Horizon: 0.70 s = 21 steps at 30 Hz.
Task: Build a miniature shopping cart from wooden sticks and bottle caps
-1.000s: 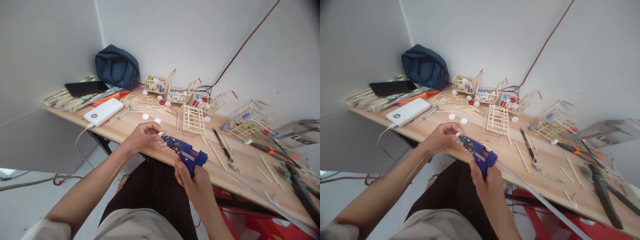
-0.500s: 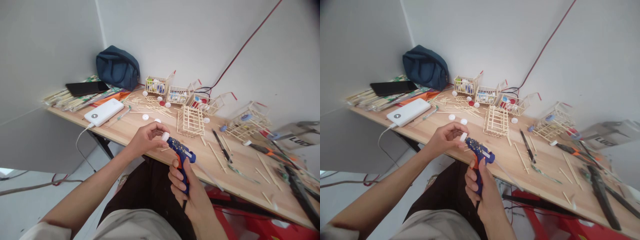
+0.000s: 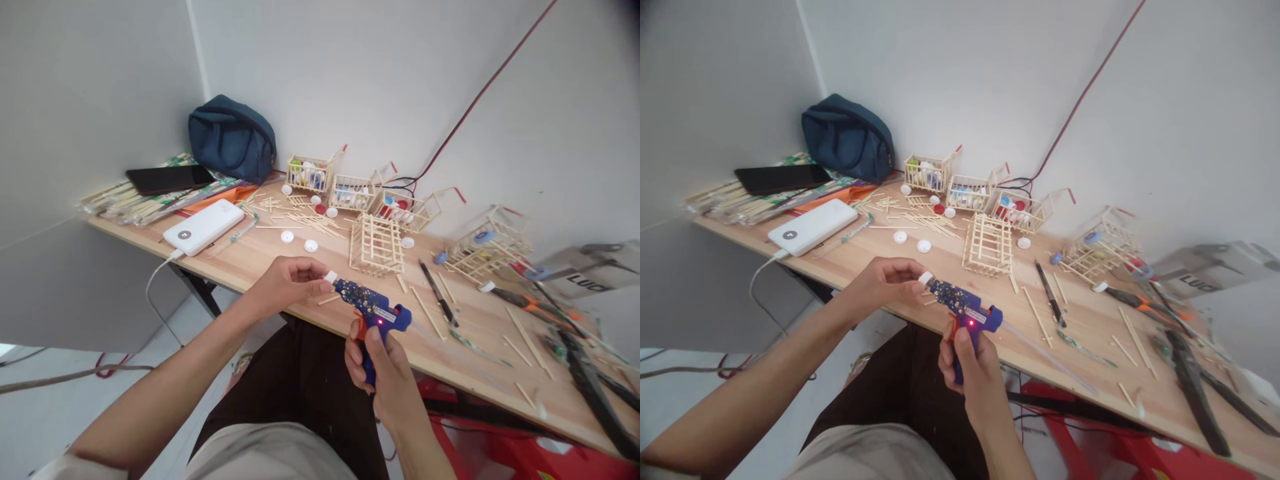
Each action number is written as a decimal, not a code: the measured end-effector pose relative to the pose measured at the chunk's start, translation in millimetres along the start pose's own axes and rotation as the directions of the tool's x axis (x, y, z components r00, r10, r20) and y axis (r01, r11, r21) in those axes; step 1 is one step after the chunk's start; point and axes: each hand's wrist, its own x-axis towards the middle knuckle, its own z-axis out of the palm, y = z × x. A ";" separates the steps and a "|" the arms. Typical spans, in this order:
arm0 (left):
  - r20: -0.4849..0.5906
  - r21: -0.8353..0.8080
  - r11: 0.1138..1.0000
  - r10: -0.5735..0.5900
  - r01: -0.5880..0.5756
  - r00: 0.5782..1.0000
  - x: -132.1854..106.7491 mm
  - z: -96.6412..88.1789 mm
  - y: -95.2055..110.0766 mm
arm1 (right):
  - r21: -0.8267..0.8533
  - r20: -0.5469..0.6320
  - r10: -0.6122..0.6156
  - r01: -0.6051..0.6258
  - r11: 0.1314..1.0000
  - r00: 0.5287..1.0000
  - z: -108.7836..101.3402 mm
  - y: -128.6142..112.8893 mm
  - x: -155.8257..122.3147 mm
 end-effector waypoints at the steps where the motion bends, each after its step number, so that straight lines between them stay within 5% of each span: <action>1: 0.016 -0.007 0.999 -0.031 0.031 0.999 -0.7 -1.3 1.2 | -0.145 0.008 -0.067 0.068 0.987 0.998 -4.1 -0.8 0.4; 5: 0.168 -0.095 0.985 -0.129 0.146 0.977 -1.2 -7.9 3.1 | -0.641 0.073 -0.320 0.290 0.711 0.945 -24.7 -10.1 2.2; 7: 0.243 -0.135 0.968 -0.175 0.212 0.954 -0.8 -9.3 3.3 | -0.754 0.110 -0.385 0.330 0.568 0.916 -32.5 -15.7 3.0; 9: 0.278 -0.151 0.958 -0.197 0.245 0.940 -0.7 -8.7 3.5 | -0.778 0.133 -0.399 0.345 0.525 0.907 -34.6 -19.5 3.4; 12: 0.211 -0.123 0.971 -0.177 0.205 0.961 -0.5 -5.8 3.5 | -0.641 0.107 -0.318 0.310 0.702 0.942 -26.2 -19.1 1.8; 16: 0.109 0.001 0.997 -0.076 0.077 0.991 0.3 -3.2 3.2 | -0.227 0.041 -0.047 0.056 0.972 0.998 -8.2 -11.3 -5.2; 21: 0.156 0.132 0.982 0.117 -0.138 0.981 1.8 -2.8 4.1 | 0.167 0.036 0.142 -0.146 0.975 0.989 -2.3 -9.7 -10.0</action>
